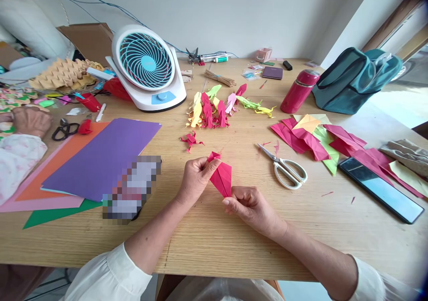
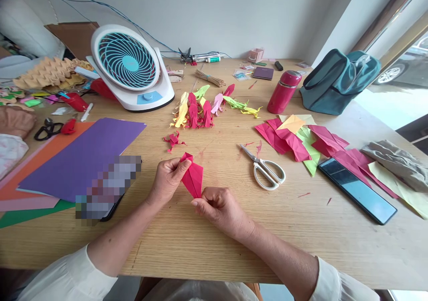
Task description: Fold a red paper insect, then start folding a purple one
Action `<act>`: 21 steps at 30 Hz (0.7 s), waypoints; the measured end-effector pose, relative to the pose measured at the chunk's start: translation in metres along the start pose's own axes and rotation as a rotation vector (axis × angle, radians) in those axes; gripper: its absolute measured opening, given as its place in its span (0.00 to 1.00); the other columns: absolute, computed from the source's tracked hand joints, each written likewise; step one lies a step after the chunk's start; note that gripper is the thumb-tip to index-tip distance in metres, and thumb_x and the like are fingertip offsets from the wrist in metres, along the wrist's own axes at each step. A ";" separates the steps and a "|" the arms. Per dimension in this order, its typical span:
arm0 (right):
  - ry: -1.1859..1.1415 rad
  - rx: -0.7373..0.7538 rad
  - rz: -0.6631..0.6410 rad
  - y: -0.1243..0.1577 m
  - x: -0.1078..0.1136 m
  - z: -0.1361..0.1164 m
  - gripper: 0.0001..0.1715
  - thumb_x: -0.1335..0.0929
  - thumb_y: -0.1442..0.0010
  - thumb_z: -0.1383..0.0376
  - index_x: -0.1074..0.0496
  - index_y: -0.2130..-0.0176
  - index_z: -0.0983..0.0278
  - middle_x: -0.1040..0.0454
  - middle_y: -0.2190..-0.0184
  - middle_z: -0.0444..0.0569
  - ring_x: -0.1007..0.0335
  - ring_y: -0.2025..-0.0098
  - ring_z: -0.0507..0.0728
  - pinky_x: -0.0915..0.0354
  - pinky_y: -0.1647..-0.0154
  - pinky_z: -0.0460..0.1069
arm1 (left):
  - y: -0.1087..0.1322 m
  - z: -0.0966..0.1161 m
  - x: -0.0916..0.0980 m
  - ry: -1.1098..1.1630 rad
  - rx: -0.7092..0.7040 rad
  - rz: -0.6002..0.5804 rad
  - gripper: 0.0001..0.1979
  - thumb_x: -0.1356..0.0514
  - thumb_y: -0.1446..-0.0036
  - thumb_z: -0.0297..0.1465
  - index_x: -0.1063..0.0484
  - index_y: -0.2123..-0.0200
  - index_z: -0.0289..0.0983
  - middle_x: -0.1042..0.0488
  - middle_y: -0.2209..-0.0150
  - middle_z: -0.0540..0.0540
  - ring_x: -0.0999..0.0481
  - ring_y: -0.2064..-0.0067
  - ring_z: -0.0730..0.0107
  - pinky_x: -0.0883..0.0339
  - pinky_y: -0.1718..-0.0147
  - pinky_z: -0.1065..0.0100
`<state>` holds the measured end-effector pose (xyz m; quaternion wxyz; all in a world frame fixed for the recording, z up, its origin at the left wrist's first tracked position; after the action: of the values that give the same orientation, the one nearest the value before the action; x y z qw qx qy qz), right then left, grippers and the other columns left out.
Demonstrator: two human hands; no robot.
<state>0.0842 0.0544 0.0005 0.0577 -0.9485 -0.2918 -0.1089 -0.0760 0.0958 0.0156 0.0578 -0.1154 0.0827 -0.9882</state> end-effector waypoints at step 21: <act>0.025 -0.024 0.080 0.002 0.005 0.001 0.32 0.34 0.36 0.43 0.34 0.79 0.63 0.33 0.80 0.44 0.41 0.76 0.50 0.46 0.74 0.47 | 0.005 0.003 -0.005 0.007 -0.048 -0.017 0.27 0.42 0.37 0.47 0.48 0.81 0.39 0.49 0.81 0.55 0.49 0.77 0.76 0.51 0.76 0.71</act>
<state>0.0894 0.0557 0.0005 0.0540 -0.9586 -0.2516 -0.1216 -0.0702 0.0916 0.0162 0.0466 -0.1141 0.1055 -0.9868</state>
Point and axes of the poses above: each hand's wrist, its own y-axis away from the middle knuckle, its own x-axis out of the back of the hand, z = x × y, the point moved 5 cm from there along -y, towards the middle knuckle
